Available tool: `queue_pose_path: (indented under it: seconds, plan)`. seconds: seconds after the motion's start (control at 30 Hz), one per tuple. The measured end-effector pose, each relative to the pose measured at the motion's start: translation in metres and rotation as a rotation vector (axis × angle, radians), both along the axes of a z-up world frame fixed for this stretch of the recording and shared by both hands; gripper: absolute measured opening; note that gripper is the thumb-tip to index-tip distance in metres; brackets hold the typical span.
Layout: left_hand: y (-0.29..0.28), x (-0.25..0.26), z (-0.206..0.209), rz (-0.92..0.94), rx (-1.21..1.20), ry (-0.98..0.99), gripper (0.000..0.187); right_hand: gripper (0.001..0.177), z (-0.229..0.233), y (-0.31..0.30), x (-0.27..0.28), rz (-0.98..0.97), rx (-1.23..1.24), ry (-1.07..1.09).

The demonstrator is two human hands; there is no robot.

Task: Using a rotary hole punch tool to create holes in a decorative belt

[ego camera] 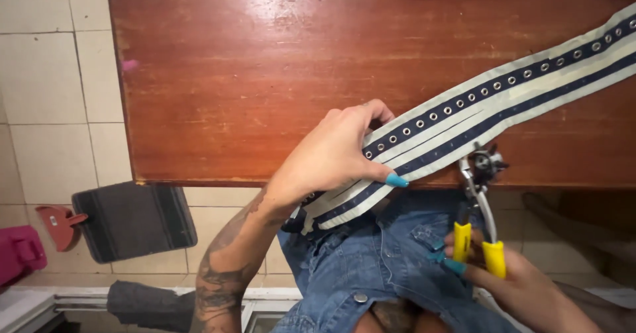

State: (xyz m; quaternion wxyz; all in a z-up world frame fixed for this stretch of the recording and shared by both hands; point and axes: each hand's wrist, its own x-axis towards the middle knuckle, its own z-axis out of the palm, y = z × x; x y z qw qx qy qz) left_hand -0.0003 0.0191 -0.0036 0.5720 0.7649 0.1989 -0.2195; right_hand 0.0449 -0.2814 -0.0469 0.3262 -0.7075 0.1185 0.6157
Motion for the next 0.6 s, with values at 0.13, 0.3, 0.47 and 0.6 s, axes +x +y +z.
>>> queue_pose_path:
  seconds: [0.13, 0.3, 0.47, 0.6]
  plan:
    - [-0.002, -0.003, -0.004, -0.013, 0.075, -0.054, 0.044, 0.037, 0.014, 0.022, 0.0, 0.395, -0.138, -0.131]
    - [-0.001, -0.003, -0.005, -0.01, 0.057, -0.05, 0.045, 0.042, 0.014, 0.025, 0.003, 0.394, -0.058, -0.125]
    - [-0.001, -0.006, -0.012, -0.022, 0.116, -0.091, 0.046, 0.042, 0.018, 0.024, 0.005, 0.549, -0.173, -0.07]
    - [-0.002, -0.004, -0.01, -0.04, 0.104, -0.09, 0.047, 0.039, 0.017, 0.022, 0.006, 0.573, -0.202, -0.116]
